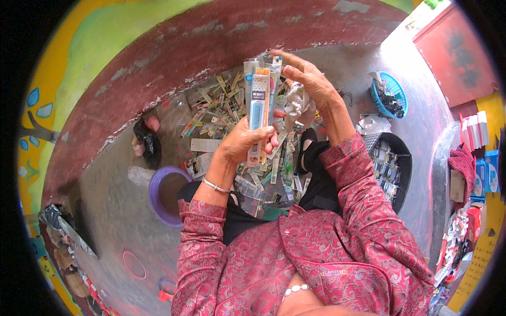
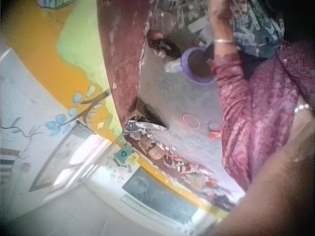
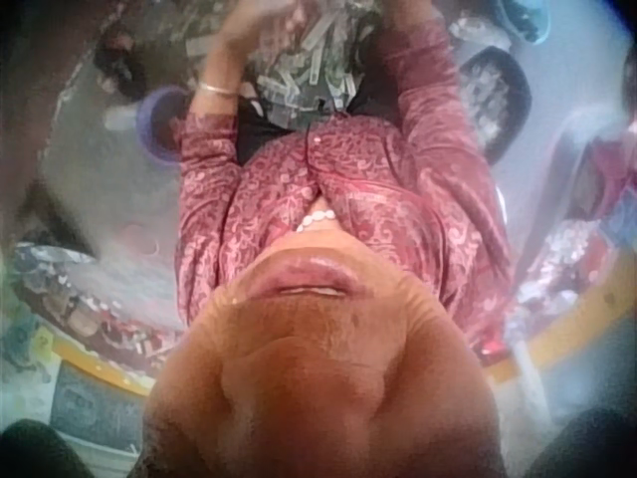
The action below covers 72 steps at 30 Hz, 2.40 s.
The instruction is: The person sorts through a pile of small plastic-wrapped items on the floor, picking them up individually, wiping them with a white cloth, and placing them into a black bin.
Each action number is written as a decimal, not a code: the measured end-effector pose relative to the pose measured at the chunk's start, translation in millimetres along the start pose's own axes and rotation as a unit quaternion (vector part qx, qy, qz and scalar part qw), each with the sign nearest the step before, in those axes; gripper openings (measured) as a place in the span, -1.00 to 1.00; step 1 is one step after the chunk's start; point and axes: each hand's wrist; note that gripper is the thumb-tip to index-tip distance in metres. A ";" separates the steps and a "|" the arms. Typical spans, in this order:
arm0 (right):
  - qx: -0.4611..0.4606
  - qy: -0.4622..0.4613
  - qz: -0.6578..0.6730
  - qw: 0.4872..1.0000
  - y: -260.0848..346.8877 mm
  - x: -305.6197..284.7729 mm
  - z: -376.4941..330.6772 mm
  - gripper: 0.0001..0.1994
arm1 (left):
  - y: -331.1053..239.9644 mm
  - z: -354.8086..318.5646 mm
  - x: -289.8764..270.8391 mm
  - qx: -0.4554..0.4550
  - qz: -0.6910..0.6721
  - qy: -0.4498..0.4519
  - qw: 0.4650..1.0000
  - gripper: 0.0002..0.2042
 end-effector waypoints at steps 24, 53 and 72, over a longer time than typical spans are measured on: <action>-0.014 -0.230 0.077 0.970 10.5 -36.0 -4.7 -0.82 | -0.9 4.7 -47.0 0.052 -0.170 -0.156 0.972 -0.60; -0.021 -0.045 -0.231 0.972 -1.5 49.2 -34.8 -0.80 | -3.4 12.8 -28.0 0.180 -0.134 -0.159 0.961 -0.55; -0.445 -0.228 -0.496 0.710 -7.0 51.5 26.7 -0.97 | -0.2 -6.6 3.2 0.004 -0.026 -0.025 0.999 -0.53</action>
Point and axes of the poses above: each hand's wrist, its own z-axis towards the middle knuckle, its own x-axis out of the palm, y = z × x
